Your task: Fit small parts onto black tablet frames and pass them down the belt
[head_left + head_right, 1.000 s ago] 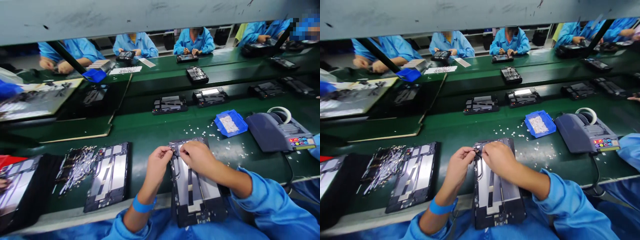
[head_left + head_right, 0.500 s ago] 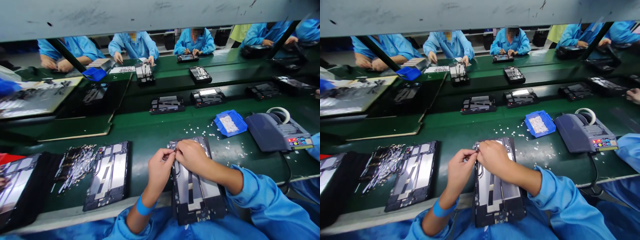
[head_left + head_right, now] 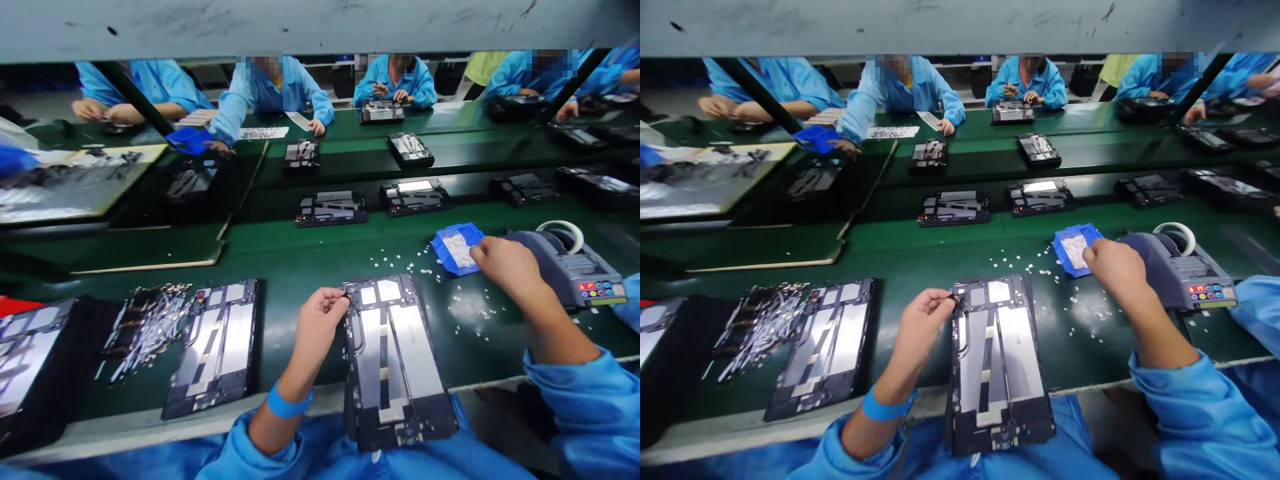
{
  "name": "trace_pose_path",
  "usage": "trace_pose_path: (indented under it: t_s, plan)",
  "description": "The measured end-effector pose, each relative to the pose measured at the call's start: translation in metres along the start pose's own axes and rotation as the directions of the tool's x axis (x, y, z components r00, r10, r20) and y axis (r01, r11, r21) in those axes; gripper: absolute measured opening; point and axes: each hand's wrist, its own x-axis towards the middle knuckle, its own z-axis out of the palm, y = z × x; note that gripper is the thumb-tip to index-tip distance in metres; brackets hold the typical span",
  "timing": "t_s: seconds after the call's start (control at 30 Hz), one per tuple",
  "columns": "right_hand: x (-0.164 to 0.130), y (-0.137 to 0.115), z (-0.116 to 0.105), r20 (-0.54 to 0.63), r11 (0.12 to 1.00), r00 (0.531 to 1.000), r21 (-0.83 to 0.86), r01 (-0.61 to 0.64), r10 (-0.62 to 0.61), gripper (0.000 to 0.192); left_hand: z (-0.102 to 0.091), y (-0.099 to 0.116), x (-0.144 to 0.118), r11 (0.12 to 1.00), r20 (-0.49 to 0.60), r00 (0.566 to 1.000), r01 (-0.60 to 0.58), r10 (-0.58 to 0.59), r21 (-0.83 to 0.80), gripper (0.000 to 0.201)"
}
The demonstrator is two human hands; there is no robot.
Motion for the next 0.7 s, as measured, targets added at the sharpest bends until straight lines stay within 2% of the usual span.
trace_pose_path:
  t_s: [0.03,0.1,0.17,0.2,0.27,0.37,0.43,0.5,0.7]
  plan:
    - [-0.004,-0.001,0.000,0.008,1.000,1.000,0.013,0.016,-0.016,0.021,-0.003,0.002,-0.002,0.998,0.002,1.000,-0.024,0.024,0.050,0.022]
    - [-0.023,-0.023,0.000,0.022,0.971,0.987,0.185,0.154,-0.161,0.023,-0.012,0.006,-0.005,0.979,-0.015,0.995,-0.094,0.098,0.179,0.022]
    - [-0.044,-0.064,0.000,0.057,0.862,0.933,0.406,0.304,-0.355,0.022,-0.022,0.009,-0.004,0.925,-0.054,0.977,-0.176,0.206,0.336,0.023]
    - [-0.051,-0.087,0.001,0.096,0.811,0.896,0.475,0.341,-0.433,0.020,-0.027,0.009,-0.002,0.881,-0.057,0.962,-0.220,0.267,0.418,0.022]
    - [-0.058,-0.130,0.004,0.151,0.768,0.842,0.517,0.379,-0.517,0.022,-0.034,0.008,0.003,0.762,0.021,0.926,-0.322,0.376,0.562,0.021]
    - [-0.050,-0.171,0.014,0.226,0.783,0.794,0.453,0.427,-0.564,0.031,-0.038,0.003,0.009,0.542,0.255,0.839,-0.513,0.480,0.666,0.023]
    - [-0.043,-0.184,0.021,0.289,0.802,0.768,0.395,0.448,-0.571,0.034,-0.037,0.001,0.010,0.414,0.356,0.777,-0.594,0.519,0.690,0.026]
    - [-0.040,-0.190,0.027,0.327,0.815,0.756,0.352,0.460,-0.567,0.030,-0.035,-0.001,0.008,0.327,0.409,0.741,-0.626,0.532,0.708,0.028]
    - [-0.044,-0.194,0.030,0.324,0.820,0.756,0.291,0.493,-0.569,0.025,-0.033,-0.001,0.008,0.233,0.472,0.709,-0.653,0.524,0.721,0.029]
